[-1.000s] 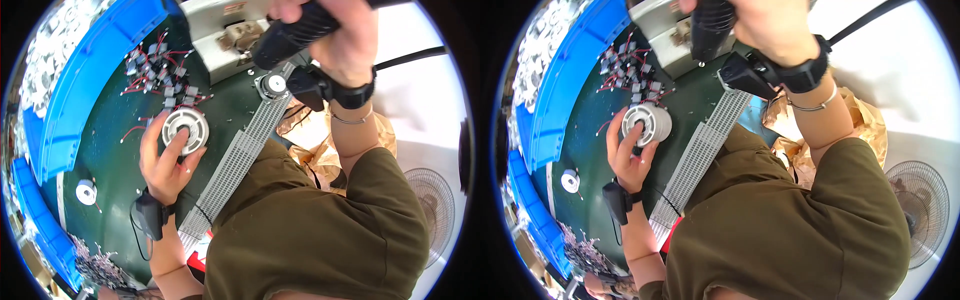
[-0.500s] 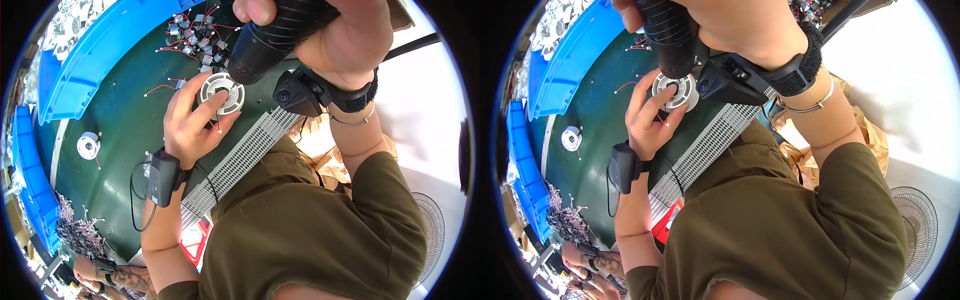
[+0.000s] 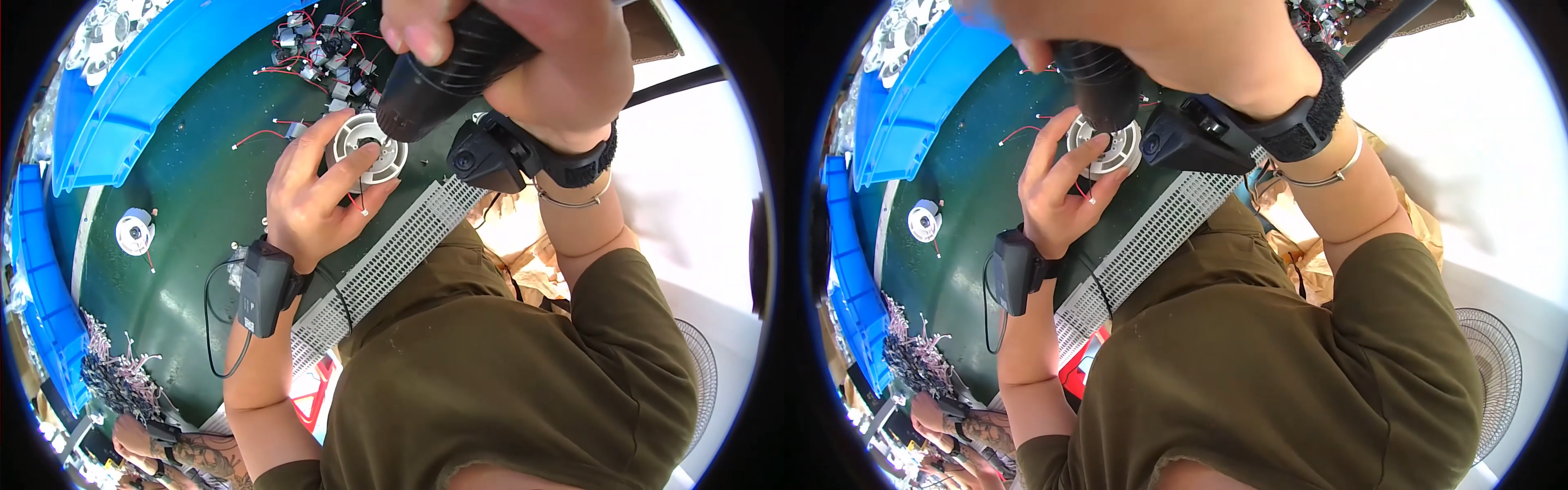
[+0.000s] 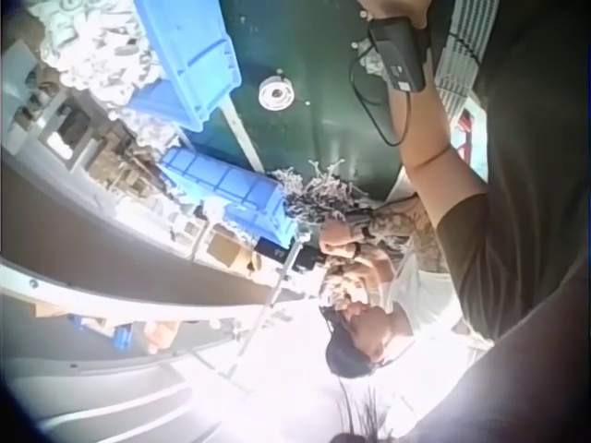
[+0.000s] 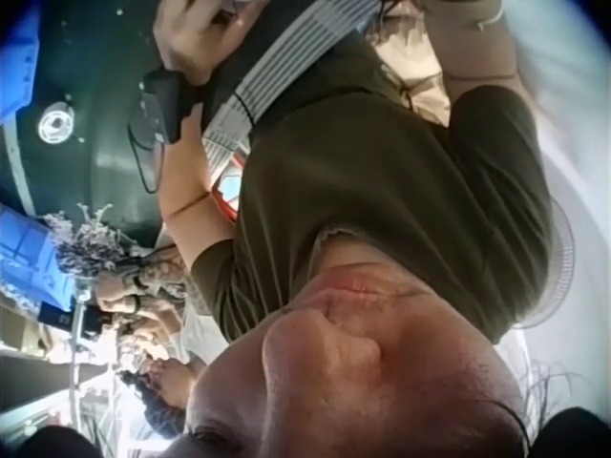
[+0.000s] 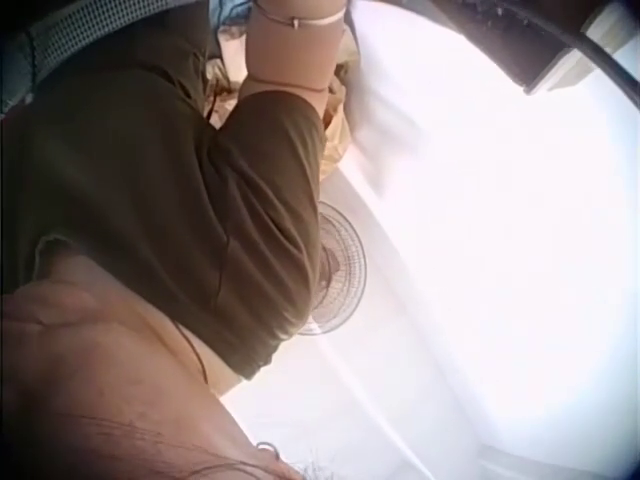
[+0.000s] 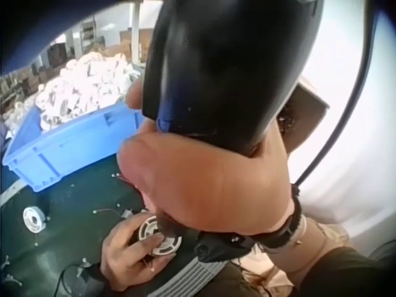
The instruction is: The person picks up a motor and a plastic housing, fits the motor into the housing, and drives screws into the assembly with a power screwdriver. They then place the completed unit on the table and repeat the process.
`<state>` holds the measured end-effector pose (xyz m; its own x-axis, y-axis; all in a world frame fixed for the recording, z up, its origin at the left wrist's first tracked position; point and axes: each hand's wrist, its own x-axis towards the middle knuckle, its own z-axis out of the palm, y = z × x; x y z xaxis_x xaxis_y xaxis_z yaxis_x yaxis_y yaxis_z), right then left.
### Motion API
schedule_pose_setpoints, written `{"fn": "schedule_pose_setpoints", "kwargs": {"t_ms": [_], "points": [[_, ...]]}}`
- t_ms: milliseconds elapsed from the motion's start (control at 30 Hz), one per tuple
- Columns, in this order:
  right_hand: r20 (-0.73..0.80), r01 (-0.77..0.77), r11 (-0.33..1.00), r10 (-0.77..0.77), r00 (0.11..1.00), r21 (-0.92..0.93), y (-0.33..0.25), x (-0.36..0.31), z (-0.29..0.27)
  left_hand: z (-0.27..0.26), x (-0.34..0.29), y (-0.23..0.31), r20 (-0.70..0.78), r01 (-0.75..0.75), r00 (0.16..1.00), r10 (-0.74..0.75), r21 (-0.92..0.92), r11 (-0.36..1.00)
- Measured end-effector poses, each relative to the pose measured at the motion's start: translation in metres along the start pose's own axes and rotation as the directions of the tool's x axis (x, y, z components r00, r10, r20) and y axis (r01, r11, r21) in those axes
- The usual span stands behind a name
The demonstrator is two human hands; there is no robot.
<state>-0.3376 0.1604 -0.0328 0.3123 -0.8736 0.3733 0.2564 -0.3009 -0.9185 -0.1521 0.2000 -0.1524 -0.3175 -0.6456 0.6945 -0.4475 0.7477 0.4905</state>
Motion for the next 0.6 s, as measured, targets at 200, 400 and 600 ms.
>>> {"fn": "schedule_pose_setpoints", "kwargs": {"t_ms": [200, 400, 600], "points": [[0.008, -0.02, 1.0, 0.02, 1.0, -0.02, 0.005, 0.001, 0.002, 0.0, 0.001, -0.001, 0.007, 0.007, 1.0, -0.007, -0.022, 1.0], [-0.003, -0.001, 1.0, 0.001, 1.0, -0.01, 0.007, -0.001, 0.005, -0.001, 0.003, -0.001, 0.027, -0.015, 1.0, 0.015, -0.009, 1.0], [-0.002, 0.072, 0.997, -0.072, 0.997, 0.015, 0.0, 0.007, 0.018, -0.006, -0.001, 0.0, -0.012, -0.037, 0.999, 0.037, 0.028, 0.999]]}}
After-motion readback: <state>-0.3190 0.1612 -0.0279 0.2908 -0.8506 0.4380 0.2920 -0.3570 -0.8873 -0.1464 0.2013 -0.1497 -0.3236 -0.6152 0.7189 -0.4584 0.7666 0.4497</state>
